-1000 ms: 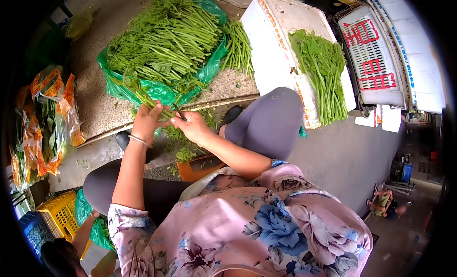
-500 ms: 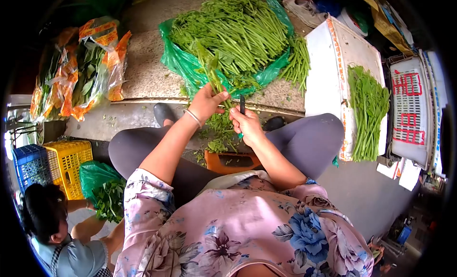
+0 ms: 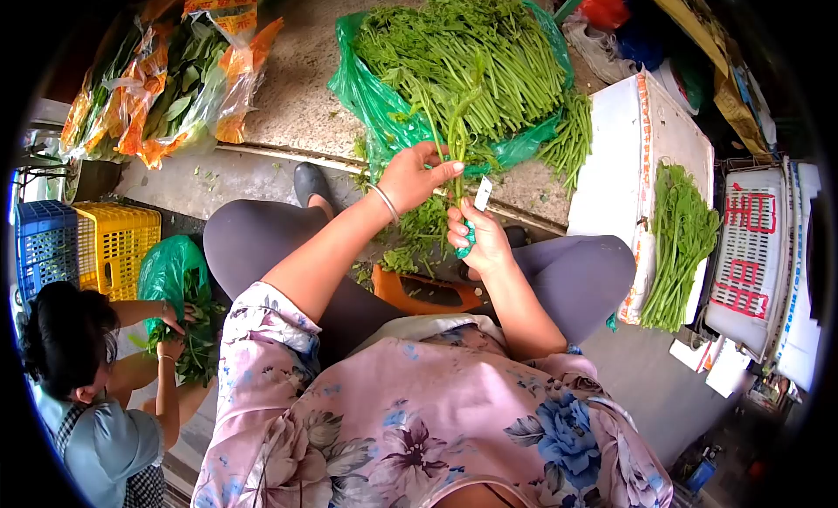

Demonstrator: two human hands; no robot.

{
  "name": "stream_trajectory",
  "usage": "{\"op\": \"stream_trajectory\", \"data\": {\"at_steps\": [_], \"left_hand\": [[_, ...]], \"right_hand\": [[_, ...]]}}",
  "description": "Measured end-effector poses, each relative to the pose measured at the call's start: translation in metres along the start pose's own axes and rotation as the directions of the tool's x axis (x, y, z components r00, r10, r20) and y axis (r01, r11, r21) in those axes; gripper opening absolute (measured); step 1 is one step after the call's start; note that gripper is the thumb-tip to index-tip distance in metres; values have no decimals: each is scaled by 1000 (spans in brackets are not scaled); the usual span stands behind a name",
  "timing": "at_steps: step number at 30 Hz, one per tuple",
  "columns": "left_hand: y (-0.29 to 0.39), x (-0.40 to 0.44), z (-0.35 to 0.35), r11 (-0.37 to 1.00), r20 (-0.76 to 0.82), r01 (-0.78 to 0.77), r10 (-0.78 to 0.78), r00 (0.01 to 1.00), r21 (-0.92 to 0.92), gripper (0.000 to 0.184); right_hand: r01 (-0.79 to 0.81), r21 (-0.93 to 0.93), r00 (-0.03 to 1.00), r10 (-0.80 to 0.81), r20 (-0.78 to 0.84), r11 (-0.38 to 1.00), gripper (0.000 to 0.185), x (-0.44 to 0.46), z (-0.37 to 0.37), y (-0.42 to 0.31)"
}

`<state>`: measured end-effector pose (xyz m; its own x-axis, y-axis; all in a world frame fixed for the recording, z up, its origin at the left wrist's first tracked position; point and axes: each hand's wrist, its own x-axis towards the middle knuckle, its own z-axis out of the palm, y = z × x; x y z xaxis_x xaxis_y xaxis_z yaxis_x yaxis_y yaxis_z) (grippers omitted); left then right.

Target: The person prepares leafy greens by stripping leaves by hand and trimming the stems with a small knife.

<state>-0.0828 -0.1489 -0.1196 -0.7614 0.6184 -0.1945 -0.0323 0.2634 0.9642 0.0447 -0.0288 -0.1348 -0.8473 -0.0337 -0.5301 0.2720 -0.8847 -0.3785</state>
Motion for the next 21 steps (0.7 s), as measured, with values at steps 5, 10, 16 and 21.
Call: {"op": "stream_trajectory", "data": {"at_steps": [5,10,16,21], "left_hand": [[5,-1,-5,996,74,93,-93,993,8,54],[11,-6,-9,990,125,117,-127,984,79,50],[13,-11,-11,903,265,-28,-96,959,428,46],[7,-21,-9,620,434,-272,-123,893,736,48]], "right_hand": [[178,-81,983,-181,-21,981,24,-7,-8,-57],[458,-245,824,-512,-245,855,26,-11,-29,-165],[53,-726,447,-667,-596,685,49,23,-70,-153],[-85,-716,751,-428,-503,693,30,50,-49,-57]]}}
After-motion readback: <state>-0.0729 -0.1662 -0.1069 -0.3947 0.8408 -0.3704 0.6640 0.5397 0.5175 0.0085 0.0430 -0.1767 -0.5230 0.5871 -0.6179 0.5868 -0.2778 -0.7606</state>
